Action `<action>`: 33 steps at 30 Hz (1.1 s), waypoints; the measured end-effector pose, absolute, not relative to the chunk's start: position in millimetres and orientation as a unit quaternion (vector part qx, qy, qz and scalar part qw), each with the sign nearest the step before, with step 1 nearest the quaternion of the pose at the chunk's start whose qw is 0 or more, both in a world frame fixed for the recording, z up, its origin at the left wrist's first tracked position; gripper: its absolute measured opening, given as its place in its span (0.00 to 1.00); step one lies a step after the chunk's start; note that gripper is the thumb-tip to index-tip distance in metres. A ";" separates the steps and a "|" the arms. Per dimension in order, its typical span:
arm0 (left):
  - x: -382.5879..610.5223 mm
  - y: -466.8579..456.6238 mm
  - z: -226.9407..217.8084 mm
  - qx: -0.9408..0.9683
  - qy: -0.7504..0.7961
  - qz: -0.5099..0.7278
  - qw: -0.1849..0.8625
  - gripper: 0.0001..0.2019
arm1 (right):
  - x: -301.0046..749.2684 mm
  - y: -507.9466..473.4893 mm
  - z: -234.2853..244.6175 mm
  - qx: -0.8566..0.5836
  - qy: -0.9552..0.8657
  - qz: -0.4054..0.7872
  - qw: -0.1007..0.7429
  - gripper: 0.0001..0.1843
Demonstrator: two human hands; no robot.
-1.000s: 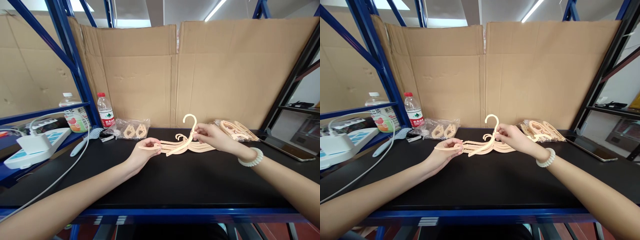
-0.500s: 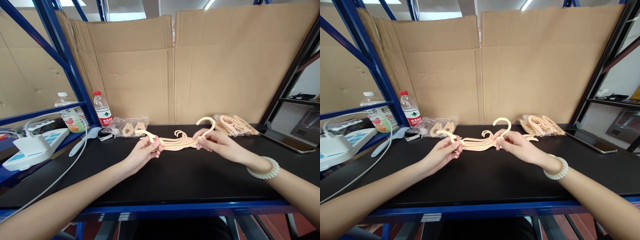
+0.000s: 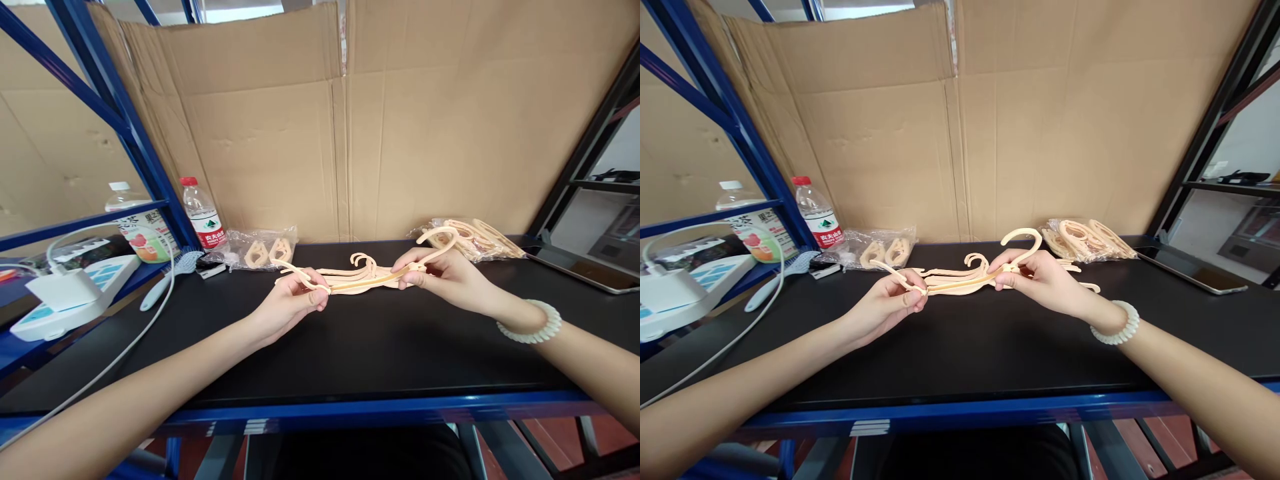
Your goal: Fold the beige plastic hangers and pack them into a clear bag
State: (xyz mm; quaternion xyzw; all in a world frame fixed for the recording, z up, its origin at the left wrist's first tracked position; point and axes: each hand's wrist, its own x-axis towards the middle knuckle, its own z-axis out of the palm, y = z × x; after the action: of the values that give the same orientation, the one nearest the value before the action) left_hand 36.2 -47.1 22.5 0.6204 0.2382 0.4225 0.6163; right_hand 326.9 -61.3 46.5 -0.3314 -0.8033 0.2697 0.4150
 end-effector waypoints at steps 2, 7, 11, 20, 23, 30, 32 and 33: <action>35.6 -47.8 22.1 0.617 0.223 0.410 0.634 0.07 | 327.7 -61.9 44.8 -0.333 -0.815 0.245 0.407 0.14; 34.5 -50.5 23.6 0.600 0.205 0.372 0.678 0.08 | 327.1 -64.1 41.5 -0.319 -0.836 0.206 0.396 0.14; 34.5 -51.9 26.4 0.596 0.200 0.352 0.693 0.11 | 323.8 -66.8 40.9 -0.313 -0.836 0.186 0.410 0.13; 35.4 -51.3 27.1 0.589 0.190 0.371 0.693 0.15 | 317.4 -74.7 38.2 -0.309 -0.841 0.125 0.427 0.12; 36.5 -53.1 28.1 0.581 0.186 0.383 0.694 0.16 | 313.8 -79.0 38.2 -0.299 -0.839 0.116 0.440 0.11; 36.8 -53.8 28.6 0.583 0.209 0.419 0.664 0.15 | 306.3 -83.2 37.4 -0.305 -0.822 0.084 0.473 0.13; 36.6 -52.5 28.0 0.583 0.216 0.430 0.654 0.15 | 304.6 -83.0 35.9 -0.304 -0.825 0.080 0.469 0.12; 36.6 -51.9 27.8 0.582 0.219 0.436 0.651 0.15 | 303.7 -83.1 35.1 -0.304 -0.827 0.077 0.467 0.12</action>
State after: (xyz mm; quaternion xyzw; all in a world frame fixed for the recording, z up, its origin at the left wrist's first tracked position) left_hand 36.6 -51.9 27.8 0.5815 0.2185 0.4364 0.6509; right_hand 303.7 -83.1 35.1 -0.3039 -0.8270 0.0771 0.4667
